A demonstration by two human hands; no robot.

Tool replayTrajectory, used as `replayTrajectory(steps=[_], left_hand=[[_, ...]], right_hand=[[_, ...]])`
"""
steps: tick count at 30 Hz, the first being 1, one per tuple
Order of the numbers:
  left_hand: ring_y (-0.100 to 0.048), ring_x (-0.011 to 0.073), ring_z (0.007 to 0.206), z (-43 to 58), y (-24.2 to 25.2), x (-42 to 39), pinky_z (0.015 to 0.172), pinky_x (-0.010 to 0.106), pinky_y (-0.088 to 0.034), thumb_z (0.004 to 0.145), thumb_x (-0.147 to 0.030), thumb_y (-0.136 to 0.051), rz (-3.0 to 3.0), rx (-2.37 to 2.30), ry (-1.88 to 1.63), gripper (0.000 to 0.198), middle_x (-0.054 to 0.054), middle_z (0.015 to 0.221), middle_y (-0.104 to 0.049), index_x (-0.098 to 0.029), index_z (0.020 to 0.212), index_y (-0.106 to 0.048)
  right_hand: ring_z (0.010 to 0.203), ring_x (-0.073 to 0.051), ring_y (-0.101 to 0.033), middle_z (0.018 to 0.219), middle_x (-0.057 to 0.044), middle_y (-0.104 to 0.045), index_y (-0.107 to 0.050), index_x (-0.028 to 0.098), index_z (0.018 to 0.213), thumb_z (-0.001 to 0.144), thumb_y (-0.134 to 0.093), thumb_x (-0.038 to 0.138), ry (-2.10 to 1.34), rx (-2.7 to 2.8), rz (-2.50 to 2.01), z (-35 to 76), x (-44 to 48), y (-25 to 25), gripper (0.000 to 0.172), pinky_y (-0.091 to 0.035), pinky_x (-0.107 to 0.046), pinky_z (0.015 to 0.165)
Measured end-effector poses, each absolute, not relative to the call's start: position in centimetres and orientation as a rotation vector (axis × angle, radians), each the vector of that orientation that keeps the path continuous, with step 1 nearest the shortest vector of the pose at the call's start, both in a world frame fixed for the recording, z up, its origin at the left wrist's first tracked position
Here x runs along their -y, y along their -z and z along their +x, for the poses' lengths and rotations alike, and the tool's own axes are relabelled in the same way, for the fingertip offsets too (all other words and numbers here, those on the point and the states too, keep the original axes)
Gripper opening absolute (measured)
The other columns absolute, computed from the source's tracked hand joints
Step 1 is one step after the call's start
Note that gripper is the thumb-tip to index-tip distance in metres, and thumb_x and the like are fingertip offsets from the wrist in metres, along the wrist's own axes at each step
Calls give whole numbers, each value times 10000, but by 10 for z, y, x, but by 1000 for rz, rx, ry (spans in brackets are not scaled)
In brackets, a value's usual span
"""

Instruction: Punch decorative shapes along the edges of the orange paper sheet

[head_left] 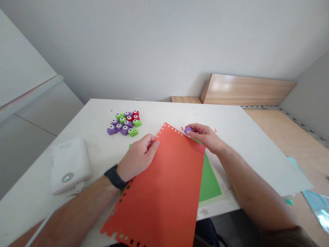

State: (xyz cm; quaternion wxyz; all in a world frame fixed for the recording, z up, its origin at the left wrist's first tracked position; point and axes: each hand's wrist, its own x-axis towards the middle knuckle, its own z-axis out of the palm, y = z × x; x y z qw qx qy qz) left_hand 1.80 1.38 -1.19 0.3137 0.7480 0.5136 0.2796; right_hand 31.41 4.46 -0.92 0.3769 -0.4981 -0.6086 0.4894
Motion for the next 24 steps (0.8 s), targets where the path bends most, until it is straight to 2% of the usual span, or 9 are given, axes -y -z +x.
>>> replayTrajectory(steps=[4, 8, 24], left_hand=[[-468, 143, 640, 18, 10, -14, 640, 301, -338, 1038, -442, -446, 1974, -1341, -745, 258, -60, 681, -479, -234, 902, -514], [-448, 136, 625, 19, 9, -13, 629, 300, -331, 1039, -444, -448, 1960, -1329, -759, 261, -63, 673, -459, -232, 899, -508], [-447, 133, 628, 20, 8, -12, 624, 297, -339, 1038, -451, -454, 1937, -1309, -766, 260, -64, 678, -465, -234, 911, -522]], right_hand=[[1024, -198, -645, 1134, -41, -746, -749, 219, 1139, 856, -769, 407, -1403, 1404, -1182, 312, -43, 4, 340, -451, -338, 955], [974, -192, -644, 1102, -31, -753, -761, 226, 1123, 865, -759, 411, -1425, 1378, -1208, 312, -42, 2, 318, -456, -330, 910], [1010, -214, -664, 1136, -64, -739, -731, 200, 1146, 876, -763, 410, -1554, 1499, -1128, 312, -34, -4, 343, -492, -356, 923]])
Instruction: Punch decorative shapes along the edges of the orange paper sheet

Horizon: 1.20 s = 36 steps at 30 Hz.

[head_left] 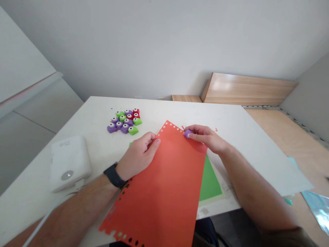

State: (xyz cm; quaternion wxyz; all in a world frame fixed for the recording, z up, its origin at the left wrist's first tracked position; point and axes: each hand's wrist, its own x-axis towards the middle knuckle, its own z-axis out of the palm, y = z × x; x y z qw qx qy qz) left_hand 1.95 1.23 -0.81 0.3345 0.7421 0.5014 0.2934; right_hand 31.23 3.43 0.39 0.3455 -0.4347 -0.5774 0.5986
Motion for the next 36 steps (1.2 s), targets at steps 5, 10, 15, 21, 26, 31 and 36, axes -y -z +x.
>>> replayTrajectory(steps=[5, 10, 15, 21, 26, 31, 36], left_hand=[[-452, 133, 632, 21, 5, -12, 627, 291, -345, 1030, -436, -469, 1933, -1296, -780, 256, -61, 680, -475, -229, 891, -527], [-460, 139, 633, 21, 4, -11, 624, 287, -349, 1019, -422, -479, 1923, -1293, -790, 249, -55, 678, -486, -227, 869, -520], [-445, 143, 625, 21, 5, -11, 613, 291, -339, 1022, -439, -467, 1931, -1308, -774, 265, -53, 670, -466, -230, 865, -512], [-452, 140, 644, 20, 5, -11, 633, 292, -345, 1029, -438, -460, 1937, -1307, -765, 263, -53, 691, -481, -228, 879, -510], [-441, 139, 632, 21, 6, -11, 626, 293, -339, 1033, -444, -452, 1945, -1311, -758, 271, -58, 678, -457, -229, 874, -496], [-448, 141, 618, 21, 7, -11, 612, 298, -327, 1029, -442, -448, 1960, -1319, -742, 264, -57, 669, -465, -230, 879, -495], [-454, 141, 623, 21, 6, -11, 613, 293, -337, 1017, -434, -461, 1952, -1326, -760, 259, -54, 673, -476, -229, 864, -501]], right_hand=[[1011, -213, -658, 1138, -73, -731, -713, 196, 1171, 876, -764, 426, -1516, 1583, -1149, 313, -34, -4, 378, -497, -369, 928], [964, -191, -644, 1103, -78, -722, -711, 180, 1163, 880, -764, 435, -1450, 1645, -1175, 312, -35, -5, 385, -490, -350, 894], [898, -177, -631, 1045, -67, -719, -723, 170, 1134, 843, -797, 446, -1486, 1638, -1163, 311, -35, -7, 408, -484, -324, 830], [903, -182, -624, 1032, -67, -711, -726, 168, 1115, 869, -772, 443, -1507, 1630, -1144, 312, -35, -6, 372, -474, -326, 830], [882, -177, -616, 1014, -61, -703, -720, 171, 1112, 885, -759, 430, -1526, 1622, -1142, 314, -35, -4, 347, -467, -318, 804], [889, -183, -618, 1012, -61, -706, -728, 173, 1099, 875, -762, 446, -1504, 1651, -1142, 313, -35, -5, 355, -467, -322, 819], [869, -178, -614, 990, -55, -701, -728, 177, 1085, 874, -762, 434, -1511, 1649, -1148, 314, -36, -5, 334, -463, -319, 808]])
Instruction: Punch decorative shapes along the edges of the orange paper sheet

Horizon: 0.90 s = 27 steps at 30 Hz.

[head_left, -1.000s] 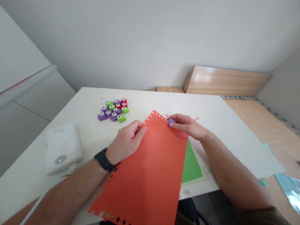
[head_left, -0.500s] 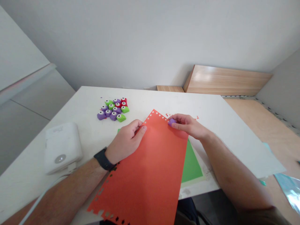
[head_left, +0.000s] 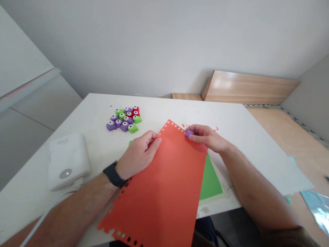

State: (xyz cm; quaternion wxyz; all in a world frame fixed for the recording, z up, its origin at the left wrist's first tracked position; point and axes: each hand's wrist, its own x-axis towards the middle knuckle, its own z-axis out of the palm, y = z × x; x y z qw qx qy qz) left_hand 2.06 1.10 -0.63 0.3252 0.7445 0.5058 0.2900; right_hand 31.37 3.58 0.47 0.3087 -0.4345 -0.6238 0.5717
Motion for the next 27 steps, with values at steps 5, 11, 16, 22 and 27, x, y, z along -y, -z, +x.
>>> replayTrajectory(steps=[5, 11, 16, 22, 27], left_hand=[[-487, 153, 642, 21, 7, -11, 627, 294, -358, 1015, -451, -449, 1962, -1324, -765, 268, -42, 688, -519, -230, 878, -516], [-478, 153, 648, 21, 6, -11, 635, 298, -353, 1018, -440, -451, 1965, -1323, -758, 262, -43, 695, -507, -230, 872, -505], [-482, 152, 661, 21, 6, -11, 650, 302, -355, 1025, -441, -447, 1968, -1327, -741, 270, -43, 708, -503, -229, 865, -495], [-494, 155, 668, 21, 7, -11, 656, 303, -364, 1027, -441, -447, 1968, -1319, -735, 269, -40, 715, -522, -228, 874, -503], [-513, 149, 685, 21, 8, -12, 666, 302, -368, 1032, -437, -453, 1961, -1325, -734, 265, -41, 735, -549, -228, 880, -514]], right_hand=[[892, -195, -619, 1000, -64, -704, -726, 176, 1088, 858, -771, 447, -1504, 1652, -1152, 314, -36, -4, 358, -477, -331, 820], [890, -188, -617, 1016, -64, -706, -726, 174, 1097, 859, -772, 435, -1474, 1673, -1165, 314, -36, -2, 356, -471, -334, 831], [876, -188, -608, 993, -66, -699, -725, 169, 1084, 866, -761, 445, -1433, 1700, -1184, 313, -36, -2, 353, -468, -333, 816], [817, -174, -587, 943, -56, -692, -725, 172, 1063, 870, -749, 449, -1361, 1778, -1224, 311, -37, 0, 338, -458, -312, 756], [809, -173, -577, 919, -55, -682, -723, 173, 1043, 871, -742, 417, -1313, 1811, -1237, 310, -37, 2, 299, -453, -307, 738]])
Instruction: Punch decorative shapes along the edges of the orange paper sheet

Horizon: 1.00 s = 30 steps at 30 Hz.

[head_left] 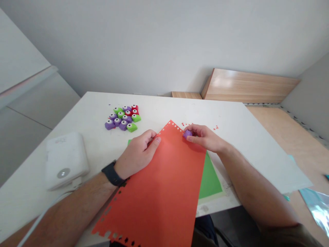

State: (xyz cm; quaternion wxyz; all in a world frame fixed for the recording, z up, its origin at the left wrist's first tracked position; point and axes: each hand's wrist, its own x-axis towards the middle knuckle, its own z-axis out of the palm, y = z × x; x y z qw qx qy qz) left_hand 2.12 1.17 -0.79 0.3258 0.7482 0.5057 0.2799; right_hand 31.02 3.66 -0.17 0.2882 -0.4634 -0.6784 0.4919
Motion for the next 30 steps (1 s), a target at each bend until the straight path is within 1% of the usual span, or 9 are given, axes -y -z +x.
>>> replayTrajectory(steps=[5, 9, 16, 30], left_hand=[[-490, 143, 661, 22, 6, -11, 653, 303, -364, 1028, -436, -464, 1952, -1320, -733, 267, -47, 715, -522, -227, 871, -513], [-501, 144, 674, 22, 5, -11, 661, 304, -366, 1028, -444, -463, 1946, -1318, -726, 268, -45, 723, -535, -228, 880, -521], [-503, 144, 681, 22, 6, -11, 667, 301, -368, 1030, -450, -458, 1937, -1313, -722, 276, -43, 731, -539, -225, 886, -527], [-505, 145, 679, 23, 7, -11, 662, 302, -368, 1037, -476, -447, 1956, -1316, -682, 295, -45, 730, -549, -227, 907, -538]], right_hand=[[802, -170, -575, 918, -51, -684, -719, 175, 1046, 860, -748, 393, -1329, 1805, -1235, 311, -37, 2, 289, -455, -304, 737], [785, -166, -567, 891, -41, -677, -714, 178, 1032, 860, -741, 386, -1328, 1825, -1234, 310, -37, 3, 272, -440, -298, 725], [793, -164, -560, 879, -28, -663, -698, 175, 1008, 876, -700, 325, -1230, 1885, -1259, 308, -38, 2, 200, -431, -304, 760], [782, -157, -573, 867, -17, -672, -687, 171, 998, 863, -664, 263, -1121, 1975, -1316, 304, -40, 4, 166, -438, -291, 750]])
